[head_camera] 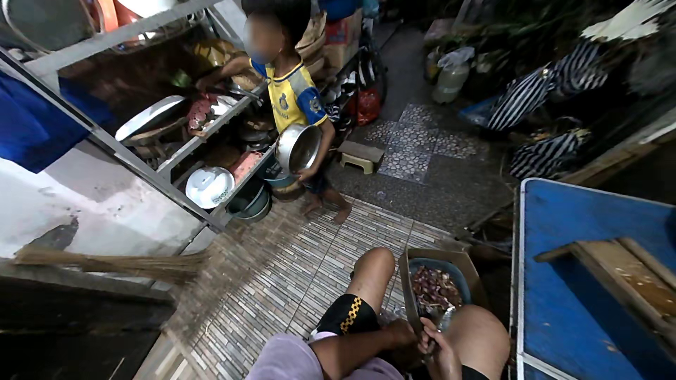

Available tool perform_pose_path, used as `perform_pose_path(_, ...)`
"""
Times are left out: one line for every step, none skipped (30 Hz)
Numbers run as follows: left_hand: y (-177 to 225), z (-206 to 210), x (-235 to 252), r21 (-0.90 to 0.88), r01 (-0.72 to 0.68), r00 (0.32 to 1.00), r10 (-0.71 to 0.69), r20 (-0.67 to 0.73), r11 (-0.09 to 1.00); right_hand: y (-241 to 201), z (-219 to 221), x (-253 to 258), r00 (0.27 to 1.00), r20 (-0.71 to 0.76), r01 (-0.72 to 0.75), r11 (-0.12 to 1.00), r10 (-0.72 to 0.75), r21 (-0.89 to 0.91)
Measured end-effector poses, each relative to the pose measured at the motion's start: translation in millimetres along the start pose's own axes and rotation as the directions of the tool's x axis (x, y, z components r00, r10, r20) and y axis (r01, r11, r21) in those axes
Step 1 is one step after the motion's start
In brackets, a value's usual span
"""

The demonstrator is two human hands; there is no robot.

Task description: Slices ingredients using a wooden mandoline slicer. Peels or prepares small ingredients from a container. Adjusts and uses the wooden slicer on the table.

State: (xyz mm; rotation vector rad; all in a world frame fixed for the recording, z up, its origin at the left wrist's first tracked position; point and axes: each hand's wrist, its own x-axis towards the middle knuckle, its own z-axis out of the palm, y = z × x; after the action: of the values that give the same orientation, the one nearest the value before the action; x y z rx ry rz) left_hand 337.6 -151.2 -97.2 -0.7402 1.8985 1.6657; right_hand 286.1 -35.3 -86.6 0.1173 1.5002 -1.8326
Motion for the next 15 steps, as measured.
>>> perform_pose_path(1.6, -1.0, -3.1, 0.019, -0.011, 1.000, 0.011, 0.000, 1.000, 0.1, 0.5, -0.6, 1.000, 0.002, 0.004, 1.000, -0.004, 0.000)
perform_pose_path(5.1, -2.9, -8.5, 0.041, -0.022, 1.000, 0.022, 0.009, 0.999, -0.8, 1.4, -1.9, 1.000, 0.003, 0.007, 1.000, -0.007, -0.008)
perform_pose_path(7.1, -4.1, -11.6, 0.047, -0.030, 0.999, 0.029, 0.017, 0.998, -1.4, 1.7, -2.3, 1.000, 0.004, 0.009, 1.000, -0.009, -0.018)
perform_pose_path(7.4, -4.3, -12.1, 0.041, -0.031, 0.999, 0.030, 0.018, 0.999, -1.6, 1.5, -2.0, 1.000, 0.004, 0.007, 1.000, -0.007, -0.027)
perform_pose_path(6.6, -3.8, -10.5, 0.034, -0.032, 0.999, 0.032, 0.013, 0.999, -1.2, 1.1, -1.2, 1.000, 0.002, 0.006, 1.000, -0.006, -0.030)
perform_pose_path(5.1, -2.7, -7.4, 0.032, -0.029, 1.000, 0.029, 0.005, 0.999, -0.6, 0.4, -0.1, 1.000, 0.000, 0.005, 1.000, -0.005, -0.027)
perform_pose_path(3.6, -2.0, -3.8, 0.034, -0.022, 1.000, 0.022, 0.002, 0.999, -0.1, -0.1, 1.0, 1.000, 0.000, 0.004, 1.000, -0.004, -0.026)
perform_pose_path(2.3, -1.6, -1.0, 0.034, -0.011, 1.000, 0.011, 0.004, 0.999, 0.0, -0.3, 1.3, 1.000, 0.003, 0.001, 1.000, -0.001, -0.023)
perform_pose_path(0.9, -1.1, 0.9, 0.033, 0.000, 1.000, 0.000, 0.004, 0.999, 0.2, -0.2, 1.2, 1.000, 0.004, 0.000, 1.000, 0.000, -0.019)
perform_pose_path(0.3, -0.9, 1.5, 0.040, 0.007, 1.000, -0.007, 0.008, 0.999, 0.1, 0.0, 0.3, 1.000, 0.006, -0.001, 1.000, 0.001, -0.016)
perform_pose_path(0.0, -0.7, 1.7, 0.046, 0.010, 1.000, -0.010, 0.010, 0.999, 0.0, 0.0, -0.4, 1.000, 0.006, -0.001, 1.000, 0.001, -0.017)
perform_pose_path(-0.3, -0.6, 2.3, 0.048, 0.010, 1.000, -0.010, 0.011, 0.999, 0.1, -0.5, -0.4, 1.000, 0.007, 0.001, 1.000, -0.001, -0.020)
perform_pose_path(-0.9, -0.4, 3.4, 0.044, 0.008, 1.000, -0.009, 0.013, 0.999, 0.2, -0.8, -0.1, 1.000, 0.005, 0.005, 1.000, -0.005, -0.020)
perform_pose_path(-1.1, -0.4, 4.1, 0.039, 0.007, 1.000, -0.007, 0.015, 0.999, 0.5, -0.6, 0.0, 1.000, 0.003, 0.008, 1.000, -0.008, -0.021)
perform_pose_path(-1.2, -0.3, 4.5, 0.038, 0.009, 1.000, -0.010, 0.016, 0.999, 0.1, 0.1, -0.6, 1.000, 0.002, 0.011, 1.000, -0.011, -0.026)
